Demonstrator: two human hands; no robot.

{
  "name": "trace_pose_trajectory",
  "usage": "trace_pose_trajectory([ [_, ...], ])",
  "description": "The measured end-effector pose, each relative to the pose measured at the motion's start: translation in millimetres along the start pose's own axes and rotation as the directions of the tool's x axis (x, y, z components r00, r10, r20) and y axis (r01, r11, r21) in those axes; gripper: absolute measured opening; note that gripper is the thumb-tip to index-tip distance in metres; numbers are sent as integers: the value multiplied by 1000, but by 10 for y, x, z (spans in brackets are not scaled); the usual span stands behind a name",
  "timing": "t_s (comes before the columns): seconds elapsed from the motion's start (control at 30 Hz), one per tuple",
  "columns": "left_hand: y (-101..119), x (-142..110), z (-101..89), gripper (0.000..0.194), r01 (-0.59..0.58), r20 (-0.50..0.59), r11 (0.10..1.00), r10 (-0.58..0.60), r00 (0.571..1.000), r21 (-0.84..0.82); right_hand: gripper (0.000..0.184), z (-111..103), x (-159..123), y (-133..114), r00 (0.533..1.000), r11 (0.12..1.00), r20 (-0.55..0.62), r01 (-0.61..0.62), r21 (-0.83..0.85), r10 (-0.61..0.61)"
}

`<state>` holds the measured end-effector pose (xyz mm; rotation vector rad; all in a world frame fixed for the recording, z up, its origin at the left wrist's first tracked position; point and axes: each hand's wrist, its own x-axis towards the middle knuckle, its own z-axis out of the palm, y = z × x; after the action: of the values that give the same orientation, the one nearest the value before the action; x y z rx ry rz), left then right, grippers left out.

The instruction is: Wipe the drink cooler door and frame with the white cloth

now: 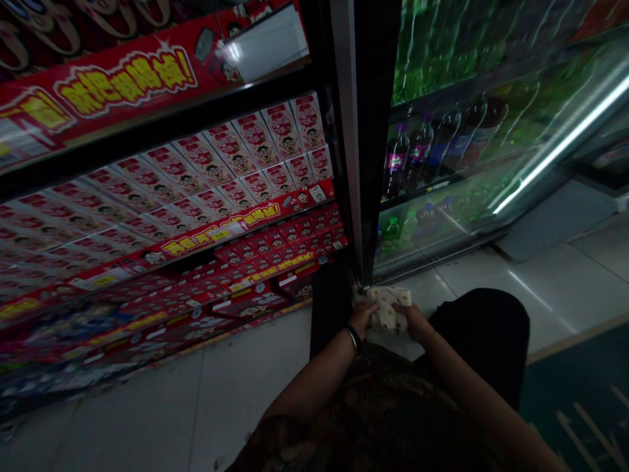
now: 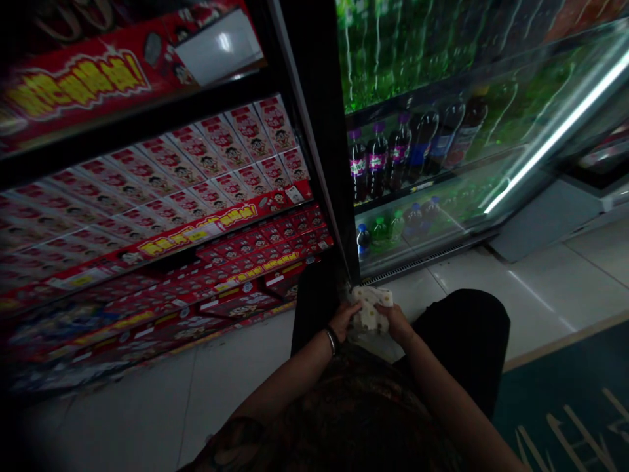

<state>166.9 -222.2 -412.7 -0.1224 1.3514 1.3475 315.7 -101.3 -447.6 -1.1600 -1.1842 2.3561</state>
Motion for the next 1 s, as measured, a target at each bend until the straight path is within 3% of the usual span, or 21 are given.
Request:
trace_pose_trajectory([
  [0.1,3,19,9,56,10,51,1000,-8,999,-27,66,45,-43,-24,997,991,55,-62,123,55],
  [0.23,-5,57,-15,53,-53,-13,997,53,999,-47,59,34,-21,-18,994,978,33,-104,179,100],
  [0.4,10,58,-20,54,-84,-18,995,83,996,-58,51,25,-6,-45,992,965,5,-123,231,125],
  [0.53,27,73,-16,49,-109,-39,993,108,993,-37,49,45,-37,-109,989,953,45,-150,263,143],
  [0.73,38,82,-55,55,-279,-169,955,292,941,97,48,19,-39,-177,988,918,68,-153,367,138],
  [1.0,5,69,-35,49,-278,-10,904,298,955,325,47,6,-39,-202,991,919,69,-132,372,114],
])
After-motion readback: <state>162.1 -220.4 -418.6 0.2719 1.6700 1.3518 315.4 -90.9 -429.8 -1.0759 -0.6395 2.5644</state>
